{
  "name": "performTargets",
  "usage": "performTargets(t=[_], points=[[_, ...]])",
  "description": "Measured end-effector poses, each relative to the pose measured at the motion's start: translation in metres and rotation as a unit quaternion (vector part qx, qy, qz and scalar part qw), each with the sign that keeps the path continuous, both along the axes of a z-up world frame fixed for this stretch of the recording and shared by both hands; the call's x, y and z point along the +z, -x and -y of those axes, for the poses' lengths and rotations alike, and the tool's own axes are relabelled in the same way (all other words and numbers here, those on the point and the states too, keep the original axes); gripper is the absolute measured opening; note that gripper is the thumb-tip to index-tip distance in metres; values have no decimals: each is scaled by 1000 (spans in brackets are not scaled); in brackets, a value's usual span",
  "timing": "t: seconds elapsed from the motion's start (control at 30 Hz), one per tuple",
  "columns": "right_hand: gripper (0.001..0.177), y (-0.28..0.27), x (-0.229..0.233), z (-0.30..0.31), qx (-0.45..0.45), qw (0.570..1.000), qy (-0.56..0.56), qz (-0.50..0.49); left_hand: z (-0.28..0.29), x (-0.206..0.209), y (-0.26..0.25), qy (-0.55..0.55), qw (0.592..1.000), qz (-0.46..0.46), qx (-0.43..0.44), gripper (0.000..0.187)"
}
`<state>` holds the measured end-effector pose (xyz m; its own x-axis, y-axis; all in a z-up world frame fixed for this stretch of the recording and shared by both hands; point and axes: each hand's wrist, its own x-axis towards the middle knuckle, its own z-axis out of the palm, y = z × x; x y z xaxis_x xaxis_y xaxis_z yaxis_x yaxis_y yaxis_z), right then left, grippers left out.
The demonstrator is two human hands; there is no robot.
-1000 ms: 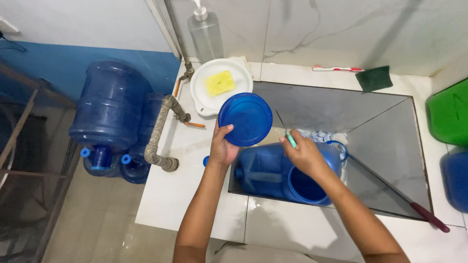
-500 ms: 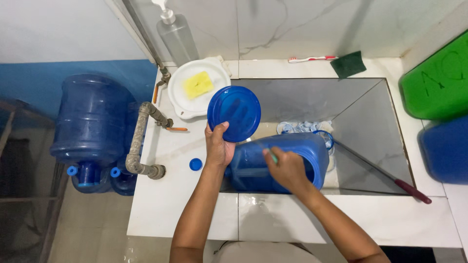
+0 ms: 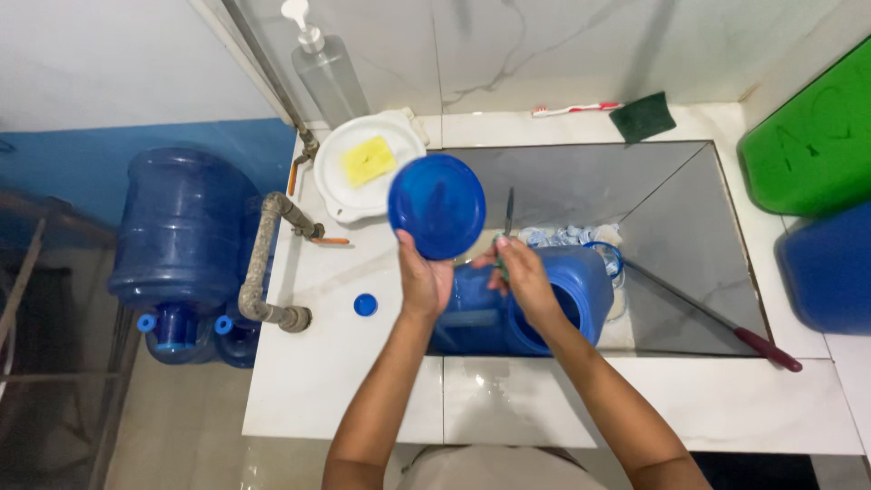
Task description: The person cleans a large blue plastic container in a sink. They use scissors to cut the container's cap, then scrub the exterior and interior with a sponge and a toothbrush. The person rinses the container with water from the tap and uses a long metal rod to clean the inside. Finally, they rinse the cap and place it back on the container.
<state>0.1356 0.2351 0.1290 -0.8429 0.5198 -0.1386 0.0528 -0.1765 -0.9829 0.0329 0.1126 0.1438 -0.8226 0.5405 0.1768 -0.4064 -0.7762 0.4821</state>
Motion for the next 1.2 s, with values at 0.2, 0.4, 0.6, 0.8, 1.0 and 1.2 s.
performTargets(t=[0.2, 0.4, 0.6, 0.8, 1.0, 1.2], points=[[19, 34, 4, -42, -69, 986, 95, -114, 17, -24, 3, 59, 981, -147, -112, 61], [24, 38, 22, -72, 107, 972, -189, -85, 36, 3, 48, 136, 948, 67, -279, 68], [41, -7, 43, -45, -14, 839, -539, 70, 45, 12, 54, 111, 976, -12, -187, 71], [46, -20, 18, 3, 11, 853, -510, 111, 41, -18, 49, 63, 993, -56, -80, 71], [40, -20, 13, 12, 19, 858, -508, 76, 30, -41, 50, -38, 994, -70, -81, 103], [41, -17, -1, 24, 0, 855, -515, 65, 29, -22, 44, 55, 993, -102, 15, 94]])
